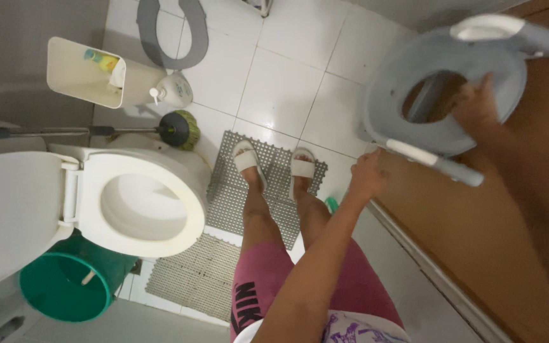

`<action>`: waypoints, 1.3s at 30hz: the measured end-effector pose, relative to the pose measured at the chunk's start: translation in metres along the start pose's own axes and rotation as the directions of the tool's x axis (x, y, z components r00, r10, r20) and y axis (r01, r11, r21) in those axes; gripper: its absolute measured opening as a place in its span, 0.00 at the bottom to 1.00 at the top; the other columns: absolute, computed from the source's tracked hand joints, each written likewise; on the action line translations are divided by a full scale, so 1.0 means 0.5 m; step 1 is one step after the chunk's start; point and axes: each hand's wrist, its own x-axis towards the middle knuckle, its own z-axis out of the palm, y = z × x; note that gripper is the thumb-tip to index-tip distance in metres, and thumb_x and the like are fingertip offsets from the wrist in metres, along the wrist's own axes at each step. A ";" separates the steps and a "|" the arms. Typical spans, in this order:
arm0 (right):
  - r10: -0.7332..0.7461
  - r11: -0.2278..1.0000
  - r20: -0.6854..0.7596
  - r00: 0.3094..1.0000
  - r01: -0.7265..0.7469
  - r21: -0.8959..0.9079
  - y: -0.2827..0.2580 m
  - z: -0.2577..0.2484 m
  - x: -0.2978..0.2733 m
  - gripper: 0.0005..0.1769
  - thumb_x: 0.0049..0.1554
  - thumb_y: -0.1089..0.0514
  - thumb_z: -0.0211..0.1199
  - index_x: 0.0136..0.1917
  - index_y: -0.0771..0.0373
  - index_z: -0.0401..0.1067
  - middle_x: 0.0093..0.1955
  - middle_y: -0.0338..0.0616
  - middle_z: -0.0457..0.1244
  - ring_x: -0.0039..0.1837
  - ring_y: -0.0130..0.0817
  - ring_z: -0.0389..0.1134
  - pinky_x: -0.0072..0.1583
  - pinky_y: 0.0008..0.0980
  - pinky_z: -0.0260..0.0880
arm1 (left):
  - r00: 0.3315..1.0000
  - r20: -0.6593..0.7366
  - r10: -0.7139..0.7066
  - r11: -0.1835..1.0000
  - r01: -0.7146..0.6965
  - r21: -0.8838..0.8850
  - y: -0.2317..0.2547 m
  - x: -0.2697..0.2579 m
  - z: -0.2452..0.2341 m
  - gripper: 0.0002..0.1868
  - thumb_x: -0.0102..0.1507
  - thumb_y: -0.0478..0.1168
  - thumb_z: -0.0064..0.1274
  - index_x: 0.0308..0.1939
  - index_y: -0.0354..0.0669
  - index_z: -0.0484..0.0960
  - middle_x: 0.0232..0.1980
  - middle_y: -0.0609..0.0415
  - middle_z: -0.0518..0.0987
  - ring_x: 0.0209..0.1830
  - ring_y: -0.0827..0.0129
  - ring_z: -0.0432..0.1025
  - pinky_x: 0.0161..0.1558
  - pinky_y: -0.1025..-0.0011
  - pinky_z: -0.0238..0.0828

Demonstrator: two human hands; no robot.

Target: The person carries a mop handle from an outdoor area into a bathroom, hangs a power cord on a wall hook, and moves a small plastic toilet seat and items on a storage rack.

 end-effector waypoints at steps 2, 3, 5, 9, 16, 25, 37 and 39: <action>-0.046 0.999 0.136 0.990 0.047 0.000 -0.033 -0.010 0.005 0.28 0.61 0.42 0.59 0.74 0.32 0.64 0.78 0.23 0.54 0.80 0.36 0.50 0.73 0.79 0.34 | 0.997 -0.026 0.070 0.997 -0.069 0.019 -0.009 -0.002 -0.002 0.39 0.57 0.41 0.57 0.73 0.40 0.65 0.68 0.34 0.70 0.72 0.44 0.62 0.68 0.47 0.53; -0.036 0.998 0.167 0.985 0.027 0.056 -0.046 -0.012 0.004 0.29 0.59 0.40 0.61 0.73 0.33 0.67 0.78 0.24 0.56 0.80 0.35 0.50 0.72 0.78 0.36 | 0.998 -0.034 0.055 0.998 -0.055 0.004 -0.014 -0.002 -0.003 0.38 0.58 0.42 0.56 0.73 0.41 0.66 0.69 0.34 0.70 0.72 0.43 0.62 0.69 0.48 0.54; -0.032 0.993 0.205 0.978 0.008 0.117 -0.058 -0.019 -0.004 0.29 0.57 0.39 0.63 0.72 0.34 0.69 0.77 0.25 0.57 0.81 0.34 0.50 0.72 0.77 0.38 | 0.999 -0.034 0.037 0.999 -0.038 -0.009 -0.019 -0.005 0.003 0.38 0.59 0.43 0.56 0.74 0.43 0.67 0.70 0.33 0.70 0.71 0.42 0.63 0.70 0.49 0.55; 0.068 0.908 0.237 0.969 -0.158 0.387 -0.060 -0.025 0.019 0.29 0.49 0.39 0.69 0.64 0.42 0.76 0.82 0.37 0.49 0.80 0.44 0.45 0.63 0.85 0.28 | 0.997 -0.028 0.071 0.995 -0.073 -0.066 -0.011 0.008 0.023 0.41 0.55 0.43 0.59 0.74 0.45 0.67 0.72 0.34 0.69 0.71 0.42 0.62 0.70 0.49 0.54; 0.538 0.618 0.010 0.843 -0.402 0.676 -0.108 -0.039 0.056 0.28 0.62 0.49 0.65 0.75 0.43 0.71 0.83 0.48 0.48 0.85 0.46 0.40 0.68 0.97 0.19 | 0.992 0.018 0.127 0.992 -0.126 -0.032 0.040 0.048 0.058 0.43 0.57 0.44 0.59 0.76 0.43 0.64 0.73 0.30 0.66 0.74 0.40 0.59 0.73 0.44 0.51; 0.793 -0.397 0.458 0.402 -0.229 0.889 -0.126 -0.098 -0.058 0.70 0.38 0.52 0.86 0.82 0.58 0.43 0.82 0.62 0.44 0.81 0.58 0.47 0.80 0.47 0.54 | 0.977 0.076 0.202 0.976 -0.207 0.065 0.096 0.134 0.075 0.55 0.57 0.40 0.57 0.84 0.55 0.44 0.73 0.21 0.62 0.78 0.31 0.52 0.72 0.39 0.39; 0.228 -0.957 0.790 0.568 -0.017 0.289 -0.327 0.052 0.013 0.30 0.43 0.58 0.77 0.58 0.70 0.75 0.51 0.50 0.71 0.49 0.43 0.70 0.48 0.43 0.69 | 0.740 0.399 -0.541 0.334 0.624 -0.706 0.031 0.127 0.155 0.48 0.59 0.36 0.56 0.78 0.46 0.45 0.68 0.29 0.66 0.68 0.41 0.61 0.61 0.49 0.59; 0.018 -0.992 0.770 0.638 -0.084 0.093 -0.341 0.058 0.024 0.27 0.48 0.57 0.75 0.57 0.76 0.76 0.49 0.54 0.70 0.46 0.48 0.67 0.45 0.49 0.67 | 0.747 0.387 -0.541 0.233 0.575 -0.784 0.032 0.129 0.169 0.47 0.59 0.36 0.55 0.77 0.45 0.45 0.67 0.30 0.66 0.66 0.42 0.63 0.59 0.50 0.62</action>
